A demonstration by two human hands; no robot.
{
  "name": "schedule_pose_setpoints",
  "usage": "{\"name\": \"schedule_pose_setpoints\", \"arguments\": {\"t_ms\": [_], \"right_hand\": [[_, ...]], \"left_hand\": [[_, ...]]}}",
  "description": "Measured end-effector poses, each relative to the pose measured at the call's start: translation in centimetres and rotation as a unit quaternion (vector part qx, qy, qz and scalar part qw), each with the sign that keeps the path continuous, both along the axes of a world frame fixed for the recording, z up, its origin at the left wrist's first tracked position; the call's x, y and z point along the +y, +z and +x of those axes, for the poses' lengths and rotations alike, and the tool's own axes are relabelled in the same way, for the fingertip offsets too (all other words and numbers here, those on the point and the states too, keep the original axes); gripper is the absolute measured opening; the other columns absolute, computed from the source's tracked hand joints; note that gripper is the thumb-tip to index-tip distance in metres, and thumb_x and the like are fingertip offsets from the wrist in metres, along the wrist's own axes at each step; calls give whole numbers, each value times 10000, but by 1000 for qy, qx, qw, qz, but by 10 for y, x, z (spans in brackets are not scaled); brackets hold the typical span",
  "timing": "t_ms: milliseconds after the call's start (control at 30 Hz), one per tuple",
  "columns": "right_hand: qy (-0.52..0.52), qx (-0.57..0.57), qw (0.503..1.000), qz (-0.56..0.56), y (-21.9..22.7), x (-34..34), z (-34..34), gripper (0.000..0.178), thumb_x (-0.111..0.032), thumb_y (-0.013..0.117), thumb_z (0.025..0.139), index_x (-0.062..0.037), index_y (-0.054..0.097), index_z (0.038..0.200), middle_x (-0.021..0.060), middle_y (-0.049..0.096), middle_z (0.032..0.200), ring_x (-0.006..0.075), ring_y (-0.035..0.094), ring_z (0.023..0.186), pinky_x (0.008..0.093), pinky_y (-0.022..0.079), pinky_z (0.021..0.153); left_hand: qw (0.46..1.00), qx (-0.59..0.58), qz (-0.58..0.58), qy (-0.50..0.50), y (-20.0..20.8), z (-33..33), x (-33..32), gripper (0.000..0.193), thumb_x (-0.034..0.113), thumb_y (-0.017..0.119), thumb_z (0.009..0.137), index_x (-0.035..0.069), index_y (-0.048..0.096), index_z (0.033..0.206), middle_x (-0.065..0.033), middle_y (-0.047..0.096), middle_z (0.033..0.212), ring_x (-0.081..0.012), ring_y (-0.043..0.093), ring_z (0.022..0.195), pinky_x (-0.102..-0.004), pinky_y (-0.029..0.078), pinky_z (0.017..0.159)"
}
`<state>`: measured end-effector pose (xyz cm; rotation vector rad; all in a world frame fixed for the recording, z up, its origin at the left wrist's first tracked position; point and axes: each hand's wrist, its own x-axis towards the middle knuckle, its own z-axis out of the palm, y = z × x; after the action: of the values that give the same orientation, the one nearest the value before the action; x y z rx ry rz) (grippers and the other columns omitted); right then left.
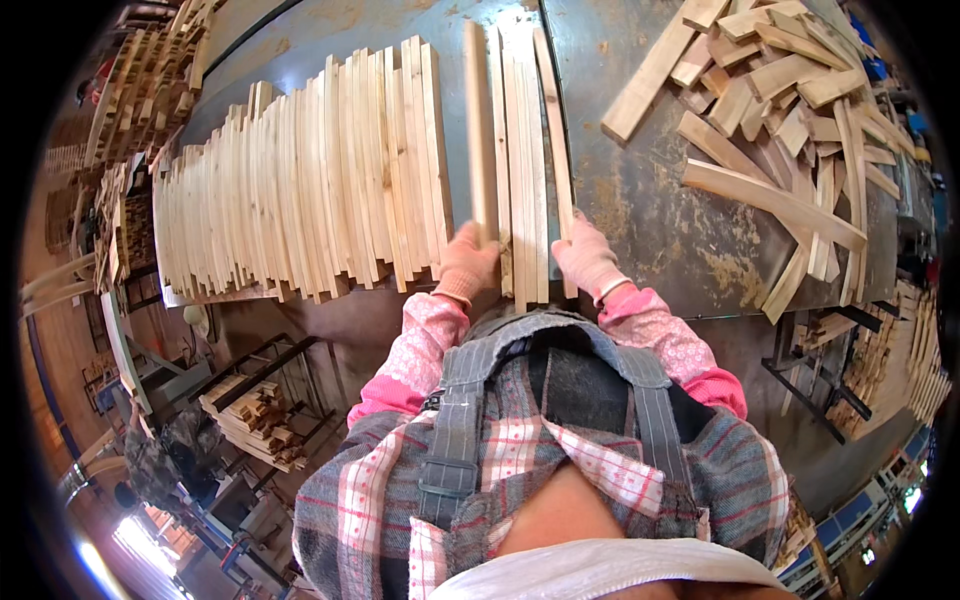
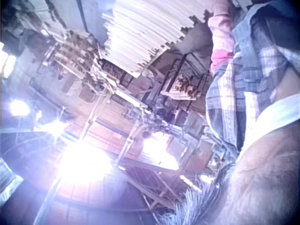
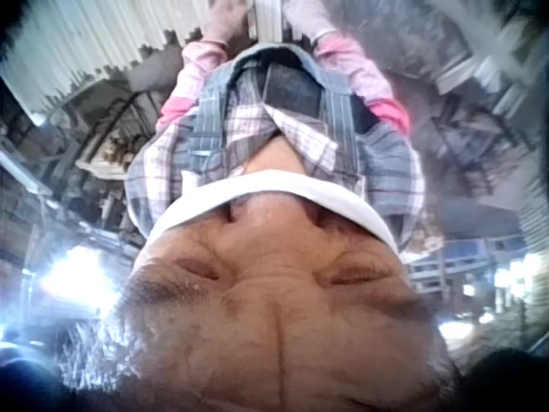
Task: The person picks up wooden planks from a disorganized pile on a metal table and arranges them into a neat, vertical stack. The task involves repetitive handling of individual pieces to create an organized assembly.
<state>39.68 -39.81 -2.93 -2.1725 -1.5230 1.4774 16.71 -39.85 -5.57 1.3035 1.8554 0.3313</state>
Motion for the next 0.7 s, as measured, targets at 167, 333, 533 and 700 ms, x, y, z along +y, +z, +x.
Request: {"name": "schedule_pose_setpoints", "arguments": {"t_ms": [167, 333, 533, 700], "right_hand": [[108, -127, 986, 6, 8, -2, -30, 792, -272, 694, 897, 3, 293, 1521, 232, 642, 1292, 401, 642, 1197, 510, 517, 1010], [53, -74, 995, 33, 8, 4, -26, 571, -200, 669, 886, -21, 458, 1386, 251, 665, 1217, 438, 662, 1127, 483, 538, 977], [-15, 24, 997, 70, -9, 15, 36, 428, -219, 611, 878, -104, 620, 1289, 207, 701, 1176, 415, 637, 1159, 460, 505, 981], [-161, 294, 941, 57, -26, 8, 57, 367, -13, 651, 855, 23, 685, 1219, 78, 735, 1085, 146, 663, 973, 288, 525, 865]], "left_hand": [[998, -13, -44, -41, -3, 2, 13, 644, 372, 718, 890, 2, 522, 1379, -229, 678, 1233, -364, 667, 1132, -427, 516, 981], [999, -27, 4, -22, 33, 36, 60, 650, 349, 773, 804, 5, 534, 1300, -256, 696, 1154, -405, 673, 1110, -456, 530, 958], [979, -165, -122, 2, 11, 5, 101, 407, 227, 695, 892, -18, 668, 1215, -119, 735, 1032, -187, 683, 935, -321, 559, 812], [992, -121, -19, 23, 11, 13, 101, 482, 294, 749, 891, -4, 650, 1258, -149, 735, 1131, -255, 692, 1030, -362, 537, 942]]}}
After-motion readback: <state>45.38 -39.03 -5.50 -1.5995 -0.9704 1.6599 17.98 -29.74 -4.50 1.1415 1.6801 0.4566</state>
